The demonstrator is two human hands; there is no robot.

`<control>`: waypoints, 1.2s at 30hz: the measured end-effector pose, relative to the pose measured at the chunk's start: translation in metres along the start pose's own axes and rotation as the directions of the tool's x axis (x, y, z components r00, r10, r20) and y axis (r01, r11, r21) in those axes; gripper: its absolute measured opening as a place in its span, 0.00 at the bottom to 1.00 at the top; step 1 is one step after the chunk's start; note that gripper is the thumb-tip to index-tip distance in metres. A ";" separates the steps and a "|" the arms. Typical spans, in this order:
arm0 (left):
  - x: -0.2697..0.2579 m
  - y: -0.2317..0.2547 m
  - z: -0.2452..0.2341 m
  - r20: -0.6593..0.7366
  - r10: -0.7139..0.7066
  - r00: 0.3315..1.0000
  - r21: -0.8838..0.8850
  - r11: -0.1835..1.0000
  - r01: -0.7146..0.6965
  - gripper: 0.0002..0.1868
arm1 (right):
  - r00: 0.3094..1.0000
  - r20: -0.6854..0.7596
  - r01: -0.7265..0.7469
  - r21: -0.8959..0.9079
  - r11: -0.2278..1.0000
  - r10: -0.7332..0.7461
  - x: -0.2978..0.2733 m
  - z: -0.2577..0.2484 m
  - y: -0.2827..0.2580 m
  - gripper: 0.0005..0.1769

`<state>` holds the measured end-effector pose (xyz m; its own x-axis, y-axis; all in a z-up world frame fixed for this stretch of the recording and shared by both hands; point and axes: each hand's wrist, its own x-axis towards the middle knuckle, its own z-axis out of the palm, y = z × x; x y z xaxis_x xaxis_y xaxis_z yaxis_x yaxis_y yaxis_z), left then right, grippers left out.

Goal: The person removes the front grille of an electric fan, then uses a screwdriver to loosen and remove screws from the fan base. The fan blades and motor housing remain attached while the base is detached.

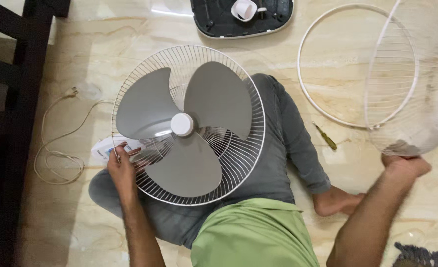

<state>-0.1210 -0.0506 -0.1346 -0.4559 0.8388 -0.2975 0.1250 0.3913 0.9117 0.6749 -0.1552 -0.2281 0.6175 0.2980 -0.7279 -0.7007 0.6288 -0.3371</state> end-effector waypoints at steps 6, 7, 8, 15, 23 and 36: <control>-0.005 0.004 0.006 -0.055 0.032 0.998 0.053 0.998 -0.029 0.21 | 0.990 0.139 -0.012 -0.080 0.997 0.023 -0.007 0.030 -0.004 0.33; -0.005 0.002 0.004 -0.059 -0.014 0.998 0.041 0.999 0.016 0.21 | 0.988 0.154 -0.015 -0.096 0.995 0.029 -0.009 0.033 -0.002 0.33; -0.003 -0.002 0.005 -0.061 -0.062 0.996 0.023 0.998 0.064 0.20 | 0.984 0.174 -0.021 -0.117 0.993 0.041 -0.009 0.040 -0.001 0.33; 0.003 -0.012 -0.004 0.029 0.041 0.999 -0.009 0.999 -0.041 0.25 | 0.981 0.194 0.013 -0.157 0.988 0.018 -0.013 0.036 0.039 0.34; 0.001 0.001 -0.006 0.054 -0.177 0.983 -0.069 0.981 0.180 0.32 | 0.962 -0.160 0.176 -0.258 0.950 -0.222 -0.013 0.007 0.057 0.15; 0.008 -0.014 -0.012 0.086 -0.095 0.992 -0.156 0.982 0.107 0.31 | 0.931 -0.114 0.345 -0.043 0.938 -0.348 0.009 -0.025 0.039 0.17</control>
<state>-0.1372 -0.0538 -0.1463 -0.3881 0.8275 -0.4057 -0.0632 0.4152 0.9075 0.6443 -0.1461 -0.2628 0.7778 -0.0230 -0.6281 -0.4591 0.6617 -0.5927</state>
